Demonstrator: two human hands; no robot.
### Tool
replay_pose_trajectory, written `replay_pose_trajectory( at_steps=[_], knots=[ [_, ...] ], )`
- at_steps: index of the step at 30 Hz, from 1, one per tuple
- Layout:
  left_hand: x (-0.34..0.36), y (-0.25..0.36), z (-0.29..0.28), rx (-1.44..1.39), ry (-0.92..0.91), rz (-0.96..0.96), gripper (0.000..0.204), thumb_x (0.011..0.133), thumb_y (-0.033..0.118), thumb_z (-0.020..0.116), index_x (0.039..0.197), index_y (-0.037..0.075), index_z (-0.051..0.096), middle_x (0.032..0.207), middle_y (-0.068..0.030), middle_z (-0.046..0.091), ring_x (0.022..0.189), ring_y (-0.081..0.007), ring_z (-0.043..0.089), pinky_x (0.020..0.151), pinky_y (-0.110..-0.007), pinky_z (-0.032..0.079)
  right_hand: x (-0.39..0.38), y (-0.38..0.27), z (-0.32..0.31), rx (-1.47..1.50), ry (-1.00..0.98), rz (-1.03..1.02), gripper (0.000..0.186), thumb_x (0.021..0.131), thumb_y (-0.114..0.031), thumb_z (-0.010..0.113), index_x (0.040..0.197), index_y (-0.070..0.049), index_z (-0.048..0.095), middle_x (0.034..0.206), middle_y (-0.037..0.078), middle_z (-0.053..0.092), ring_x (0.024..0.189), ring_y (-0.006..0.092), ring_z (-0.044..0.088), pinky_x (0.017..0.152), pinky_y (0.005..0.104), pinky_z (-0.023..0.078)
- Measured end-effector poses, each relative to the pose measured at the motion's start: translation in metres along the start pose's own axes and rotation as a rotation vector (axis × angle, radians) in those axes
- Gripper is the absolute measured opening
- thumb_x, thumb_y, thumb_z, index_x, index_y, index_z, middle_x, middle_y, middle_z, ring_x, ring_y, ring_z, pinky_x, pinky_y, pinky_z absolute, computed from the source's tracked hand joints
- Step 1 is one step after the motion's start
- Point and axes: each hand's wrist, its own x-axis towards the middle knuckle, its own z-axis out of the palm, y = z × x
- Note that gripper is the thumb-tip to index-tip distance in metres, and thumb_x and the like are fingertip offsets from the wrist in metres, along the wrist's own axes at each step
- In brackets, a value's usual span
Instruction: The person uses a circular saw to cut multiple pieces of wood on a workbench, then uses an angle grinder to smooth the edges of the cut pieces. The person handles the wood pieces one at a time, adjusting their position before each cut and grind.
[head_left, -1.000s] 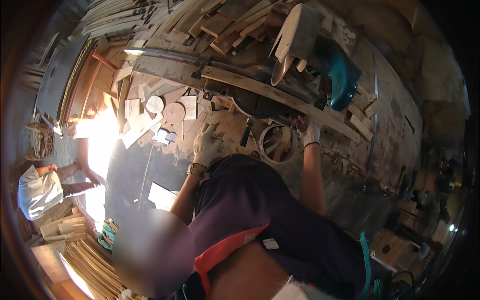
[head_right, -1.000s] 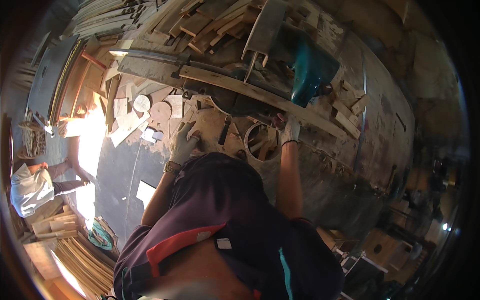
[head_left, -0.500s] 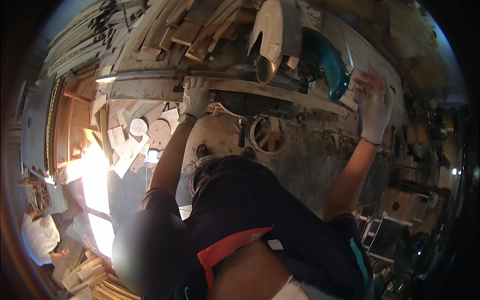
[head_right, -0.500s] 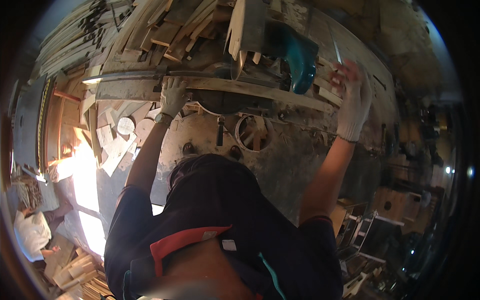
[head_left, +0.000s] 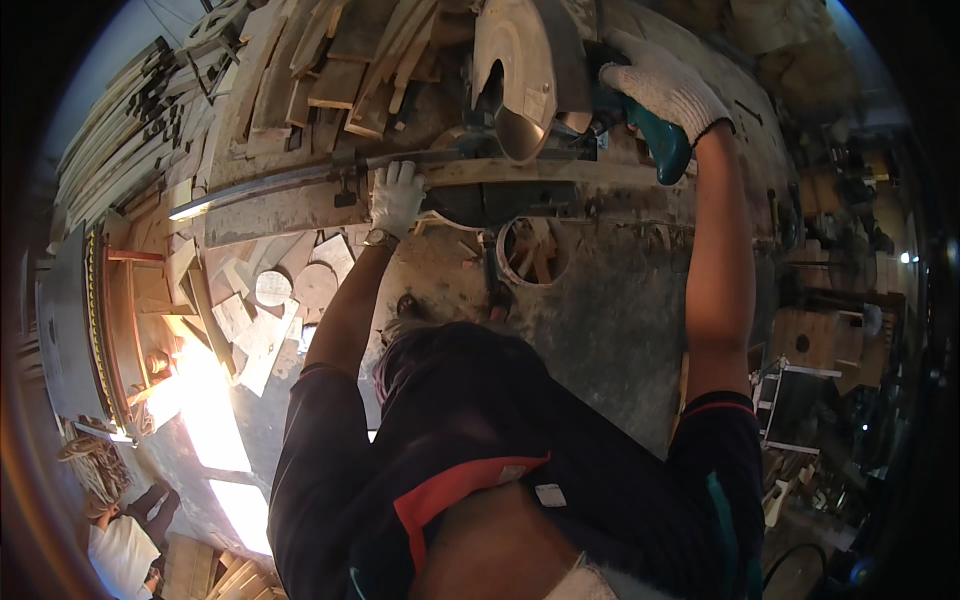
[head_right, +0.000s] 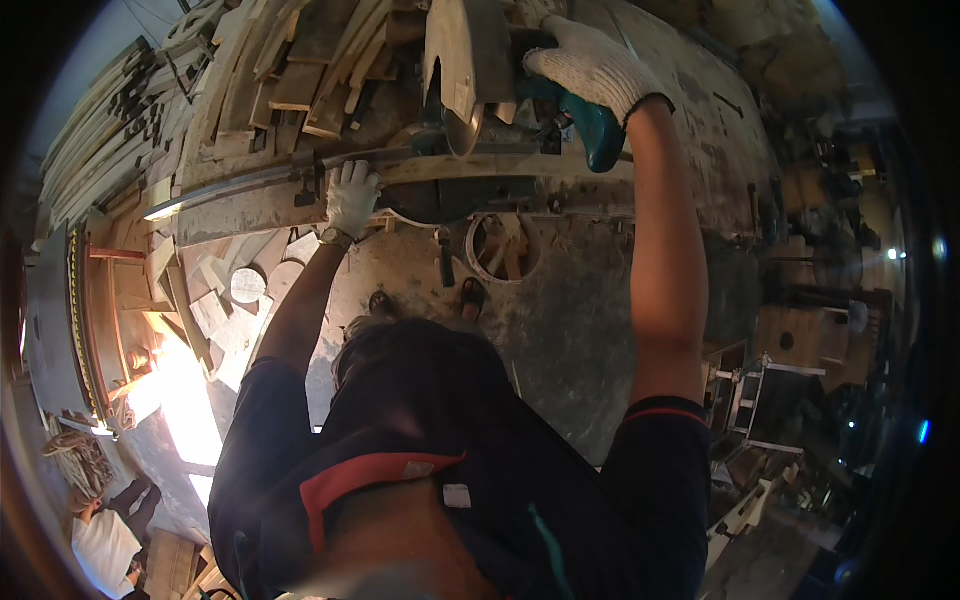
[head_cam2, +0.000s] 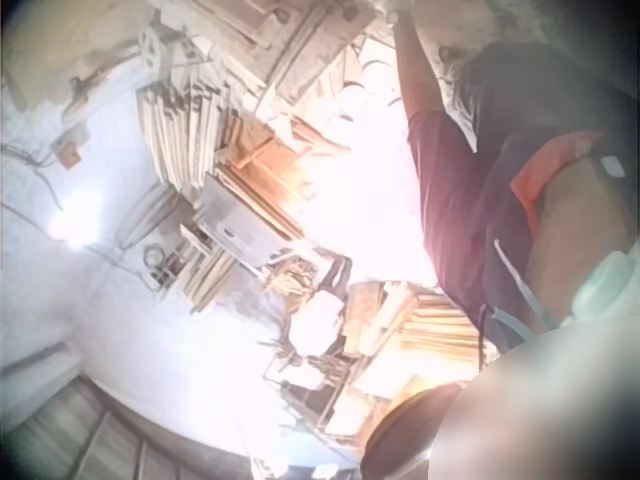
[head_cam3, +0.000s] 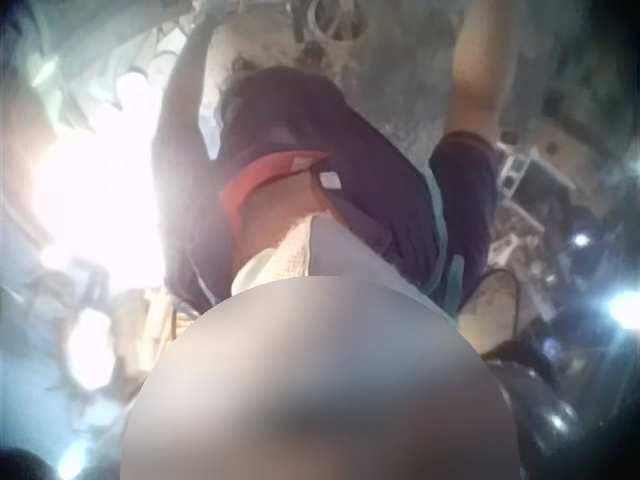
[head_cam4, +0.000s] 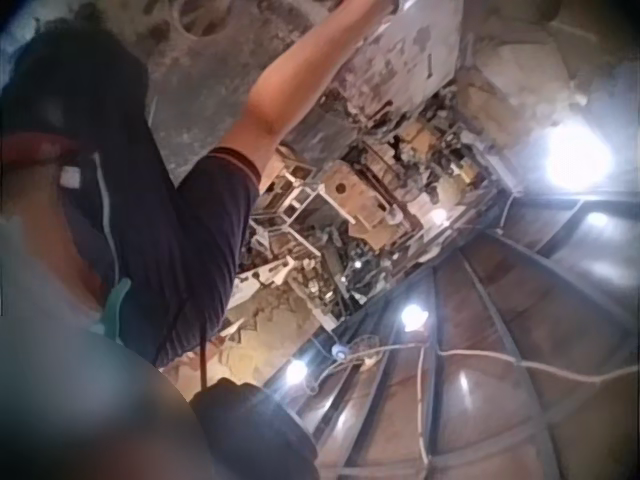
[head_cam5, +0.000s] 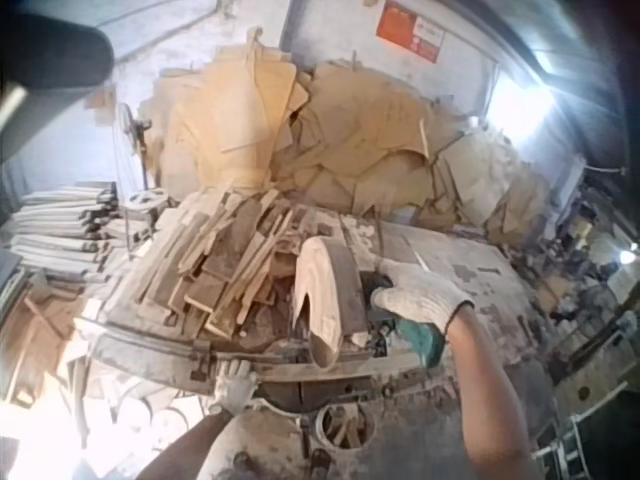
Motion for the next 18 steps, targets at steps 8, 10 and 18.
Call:
replay_pose_trajectory(
  at_steps=[8,10,18],
  knots=[
    [-0.007,-0.021,-0.003,-0.062,0.051,-0.006,0.021,0.087,0.028,0.075,0.103,0.014,0.075,0.125,-0.0078,0.062,0.122,-0.033,0.056,0.104,-0.056,0.044,-0.038,-0.006,0.024,0.179,-0.005,0.1,0.072,0.088,-0.035,0.068,0.151,-0.004,0.052,0.122,0.023,0.074,0.102,0.0339,0.076,0.096,0.0481,0.06],
    [-0.01,-0.023,-0.002,-0.039,0.087,-0.017,0.021,0.086,0.028,0.075,0.102,0.014,0.075,0.124,-0.0077,0.063,0.122,-0.0328,0.056,0.104,-0.056,0.044,-0.05,-0.013,0.036,0.264,-0.002,0.15,0.072,0.089,-0.029,0.067,0.155,-0.004,0.047,0.117,0.023,0.074,0.091,0.032,0.077,0.088,0.0454,0.061],
    [-0.01,-0.021,-0.003,-0.129,0.106,-0.013,0.023,0.084,0.031,0.077,0.098,0.014,0.074,0.117,-0.0081,0.062,0.118,-0.03,0.057,0.104,-0.051,0.045,-0.124,-0.034,0.09,0.954,-0.05,0.494,0.055,0.088,0.001,0.061,0.142,0.0,0.049,0.088,0.007,0.067,0.066,0.0138,0.065,0.057,0.0294,0.054]
  ],
)
